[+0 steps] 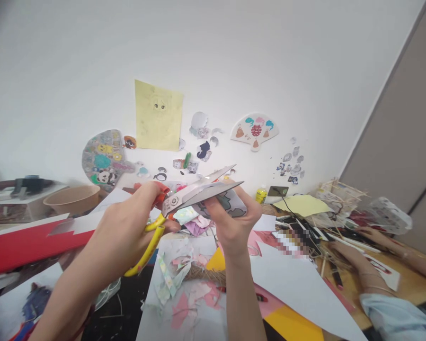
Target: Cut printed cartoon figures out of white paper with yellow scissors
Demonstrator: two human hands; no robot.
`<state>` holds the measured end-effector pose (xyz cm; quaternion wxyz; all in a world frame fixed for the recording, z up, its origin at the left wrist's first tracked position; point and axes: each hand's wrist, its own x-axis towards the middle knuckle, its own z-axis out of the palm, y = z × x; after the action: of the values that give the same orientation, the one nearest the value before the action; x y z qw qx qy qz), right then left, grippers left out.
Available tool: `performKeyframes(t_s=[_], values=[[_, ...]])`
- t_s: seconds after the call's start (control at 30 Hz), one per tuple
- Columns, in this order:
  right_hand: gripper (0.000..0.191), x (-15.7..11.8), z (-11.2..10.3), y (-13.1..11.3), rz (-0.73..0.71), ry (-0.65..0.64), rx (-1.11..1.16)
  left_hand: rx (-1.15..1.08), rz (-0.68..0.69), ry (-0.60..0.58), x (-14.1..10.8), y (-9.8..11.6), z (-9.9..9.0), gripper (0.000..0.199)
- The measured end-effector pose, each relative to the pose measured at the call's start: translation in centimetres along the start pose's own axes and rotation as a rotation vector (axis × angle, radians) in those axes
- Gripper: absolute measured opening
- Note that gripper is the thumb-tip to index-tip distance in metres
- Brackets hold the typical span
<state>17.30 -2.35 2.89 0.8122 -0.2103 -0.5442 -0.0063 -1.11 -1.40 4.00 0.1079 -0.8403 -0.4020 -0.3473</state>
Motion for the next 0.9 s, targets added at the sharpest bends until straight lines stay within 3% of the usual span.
performKeyframes(t_s=[0.27,0.9], values=[[0.01,0.2,-0.3,-0.1,-0.002,-0.002,-0.047,0.004,0.039,-0.008,0.0,-0.3,0.0,0.029],[0.005,1.1,-1.8,-0.6,-0.08,-0.174,-0.078,0.047,0.063,0.05,0.0,-1.0,-0.5,0.034]])
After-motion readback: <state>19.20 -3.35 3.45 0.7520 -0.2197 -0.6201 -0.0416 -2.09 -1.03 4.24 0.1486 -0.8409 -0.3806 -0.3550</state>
